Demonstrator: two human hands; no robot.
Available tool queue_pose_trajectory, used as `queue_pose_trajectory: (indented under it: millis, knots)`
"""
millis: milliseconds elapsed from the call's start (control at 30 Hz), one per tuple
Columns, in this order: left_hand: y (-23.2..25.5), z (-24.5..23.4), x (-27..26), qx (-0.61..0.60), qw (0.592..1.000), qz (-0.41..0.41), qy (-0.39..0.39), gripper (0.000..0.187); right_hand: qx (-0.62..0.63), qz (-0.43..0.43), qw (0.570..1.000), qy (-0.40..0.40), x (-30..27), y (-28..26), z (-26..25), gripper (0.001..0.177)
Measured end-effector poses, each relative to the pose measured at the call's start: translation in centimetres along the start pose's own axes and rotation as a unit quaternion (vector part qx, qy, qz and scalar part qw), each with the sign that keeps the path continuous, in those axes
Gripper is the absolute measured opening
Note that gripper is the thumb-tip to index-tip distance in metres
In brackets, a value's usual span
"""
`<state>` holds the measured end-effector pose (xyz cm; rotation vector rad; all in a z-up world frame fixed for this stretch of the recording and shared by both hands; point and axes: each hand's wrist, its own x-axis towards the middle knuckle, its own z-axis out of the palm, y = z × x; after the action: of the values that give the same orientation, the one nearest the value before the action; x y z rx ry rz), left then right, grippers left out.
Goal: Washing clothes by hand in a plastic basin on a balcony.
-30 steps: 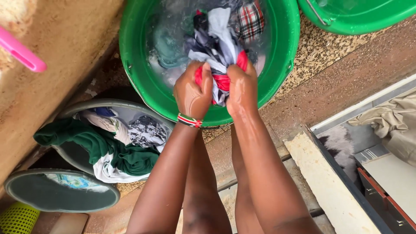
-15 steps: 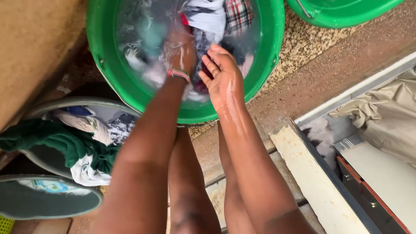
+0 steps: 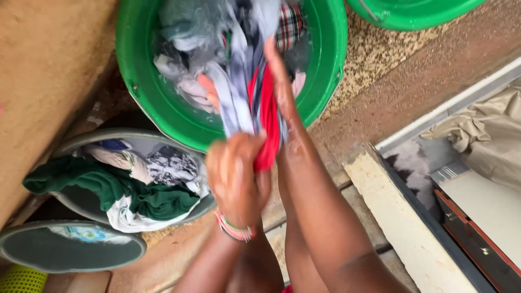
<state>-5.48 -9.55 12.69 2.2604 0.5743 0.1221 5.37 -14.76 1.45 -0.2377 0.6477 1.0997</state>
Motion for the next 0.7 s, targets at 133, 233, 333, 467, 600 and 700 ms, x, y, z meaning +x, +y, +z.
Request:
queue_pose_trajectory:
  millis: [133,233,333,467,600,700]
  knots:
    - [1.6,2.0,-0.6,-0.34,0.88,-0.322,0.081,0.038,0.129,0.051,0.988,0.067,0.8,0.6,-2.9,0.068]
    - [0.2,3.4,-2.5,-0.639,0.615,-0.447,0.12,0.038,0.132,0.043,0.99,0.003,-0.7,0.3,-1.2,0.067]
    - [-3.1,3.9,-2.9,-0.759,0.462,-0.454,0.061,0.037,0.069,0.028,0.992,-0.102,-1.2,-0.8,1.8,0.061]
    - [-5.5,1.8,-2.1,-0.598,0.644,-0.477,0.008,0.036,-0.139,-0.034,0.985,0.093,-1.3,-1.4,-2.4,0.033]
    - [-3.5,0.1,-1.7,-0.257,0.913,-0.315,0.043,0.046,-0.253,-0.11,0.942,0.19,0.1,-0.7,-2.4,0.033]
    - [-4.2,1.0,-0.3,0.006,0.998,-0.067,0.001,0.073,-0.237,-0.096,0.93,0.263,0.4,0.4,-2.5,0.027]
